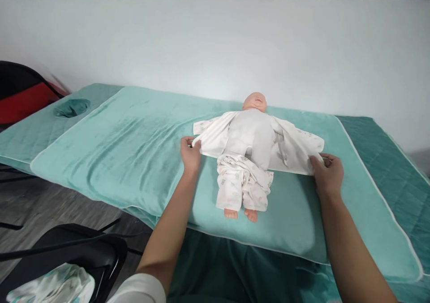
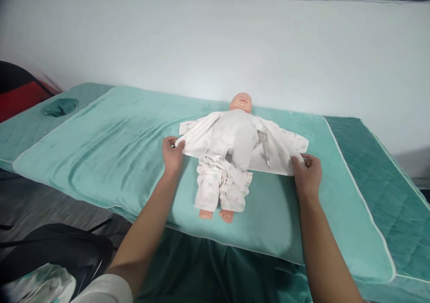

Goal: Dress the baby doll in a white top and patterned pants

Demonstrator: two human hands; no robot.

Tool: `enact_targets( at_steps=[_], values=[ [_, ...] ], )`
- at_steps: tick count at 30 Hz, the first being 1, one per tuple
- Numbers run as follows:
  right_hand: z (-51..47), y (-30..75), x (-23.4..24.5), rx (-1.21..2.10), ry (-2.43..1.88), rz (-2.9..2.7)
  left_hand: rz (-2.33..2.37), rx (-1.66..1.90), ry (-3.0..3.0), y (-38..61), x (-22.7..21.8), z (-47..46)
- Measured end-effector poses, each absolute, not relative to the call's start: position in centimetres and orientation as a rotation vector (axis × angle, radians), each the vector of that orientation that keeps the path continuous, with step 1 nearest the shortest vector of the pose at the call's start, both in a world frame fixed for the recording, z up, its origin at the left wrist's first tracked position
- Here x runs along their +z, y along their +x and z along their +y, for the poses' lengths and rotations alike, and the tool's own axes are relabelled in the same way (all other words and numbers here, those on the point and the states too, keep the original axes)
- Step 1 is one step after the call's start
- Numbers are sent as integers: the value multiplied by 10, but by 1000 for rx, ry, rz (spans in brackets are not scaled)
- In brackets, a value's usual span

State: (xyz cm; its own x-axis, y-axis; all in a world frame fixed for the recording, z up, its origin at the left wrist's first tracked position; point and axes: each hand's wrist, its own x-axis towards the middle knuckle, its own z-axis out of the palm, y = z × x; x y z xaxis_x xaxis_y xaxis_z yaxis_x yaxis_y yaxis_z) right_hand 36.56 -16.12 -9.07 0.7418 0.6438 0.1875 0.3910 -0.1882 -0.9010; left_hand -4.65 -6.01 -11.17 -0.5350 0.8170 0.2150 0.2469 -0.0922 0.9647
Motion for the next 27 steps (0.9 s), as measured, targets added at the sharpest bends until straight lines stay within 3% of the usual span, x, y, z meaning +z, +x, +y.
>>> enact_targets(
  at_steps=[9, 15, 20, 23, 27],
  values=[
    [-171, 351, -92, -127, -2077, -1172, 1982, 1470, 1458, -41, -114, -62],
    [-176, 336, -94, -371, -1784, -1360, 2069, 1473, 1865, -36, -115, -65],
    [-180, 310, -92, -665, -1553, -1614, 1584, 1435, 2323, -21, -105, -79],
    [-179, 298, -90, -502, -1461, -1911, 1228, 1186, 2401, -14, -102, -86],
    [-177, 294, -88, -166, -1466, -2154, 1232, 1038, 2186, -14, -102, -87]
  ],
)
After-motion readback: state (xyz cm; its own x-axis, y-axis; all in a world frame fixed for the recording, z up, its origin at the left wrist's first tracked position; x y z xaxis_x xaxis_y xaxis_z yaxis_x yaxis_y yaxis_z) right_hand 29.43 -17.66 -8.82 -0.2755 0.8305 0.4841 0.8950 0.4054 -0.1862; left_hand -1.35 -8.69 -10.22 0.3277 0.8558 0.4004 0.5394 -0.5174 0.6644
